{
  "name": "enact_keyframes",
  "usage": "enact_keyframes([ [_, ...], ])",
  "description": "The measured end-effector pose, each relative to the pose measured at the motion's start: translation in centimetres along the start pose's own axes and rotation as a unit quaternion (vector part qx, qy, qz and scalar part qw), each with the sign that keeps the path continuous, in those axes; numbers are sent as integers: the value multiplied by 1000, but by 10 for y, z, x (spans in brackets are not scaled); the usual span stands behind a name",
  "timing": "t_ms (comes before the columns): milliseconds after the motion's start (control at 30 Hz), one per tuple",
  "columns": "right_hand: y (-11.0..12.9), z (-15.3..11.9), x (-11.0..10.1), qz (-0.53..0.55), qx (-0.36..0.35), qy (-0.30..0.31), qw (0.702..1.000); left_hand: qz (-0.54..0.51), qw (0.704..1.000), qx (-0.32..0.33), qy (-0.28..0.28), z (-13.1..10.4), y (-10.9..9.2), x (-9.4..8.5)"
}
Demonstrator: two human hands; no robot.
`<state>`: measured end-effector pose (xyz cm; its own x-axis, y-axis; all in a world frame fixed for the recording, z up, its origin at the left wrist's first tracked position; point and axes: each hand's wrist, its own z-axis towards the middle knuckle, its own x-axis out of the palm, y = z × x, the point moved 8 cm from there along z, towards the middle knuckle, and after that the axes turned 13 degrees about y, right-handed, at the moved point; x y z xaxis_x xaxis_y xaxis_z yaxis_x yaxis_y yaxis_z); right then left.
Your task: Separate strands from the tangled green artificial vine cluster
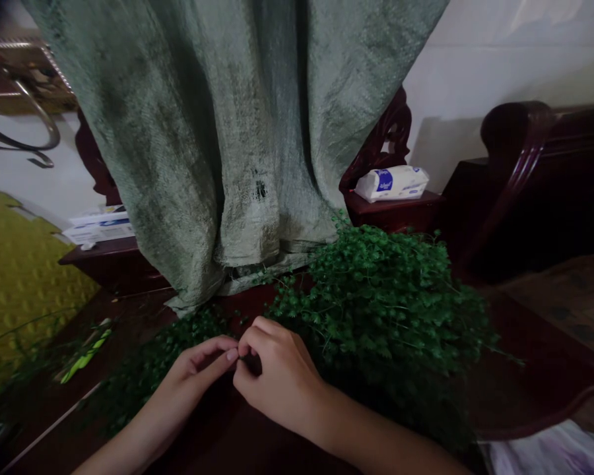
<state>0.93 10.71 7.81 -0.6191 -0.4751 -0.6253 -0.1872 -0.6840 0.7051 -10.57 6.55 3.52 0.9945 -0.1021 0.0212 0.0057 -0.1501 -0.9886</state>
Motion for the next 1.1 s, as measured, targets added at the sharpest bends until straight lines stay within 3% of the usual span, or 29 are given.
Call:
enact_keyframes([
  [233, 9, -1, 9, -95, -29, 77, 992, -23, 999, -44, 13, -3, 11, 5],
  [733, 6, 3, 6, 82, -61, 130, 986, -44, 997, -51, 28, -7, 10, 14],
  [1100, 10, 3, 5, 112, -75, 179, 975, -70, 996, -41, 43, -10, 13, 20],
])
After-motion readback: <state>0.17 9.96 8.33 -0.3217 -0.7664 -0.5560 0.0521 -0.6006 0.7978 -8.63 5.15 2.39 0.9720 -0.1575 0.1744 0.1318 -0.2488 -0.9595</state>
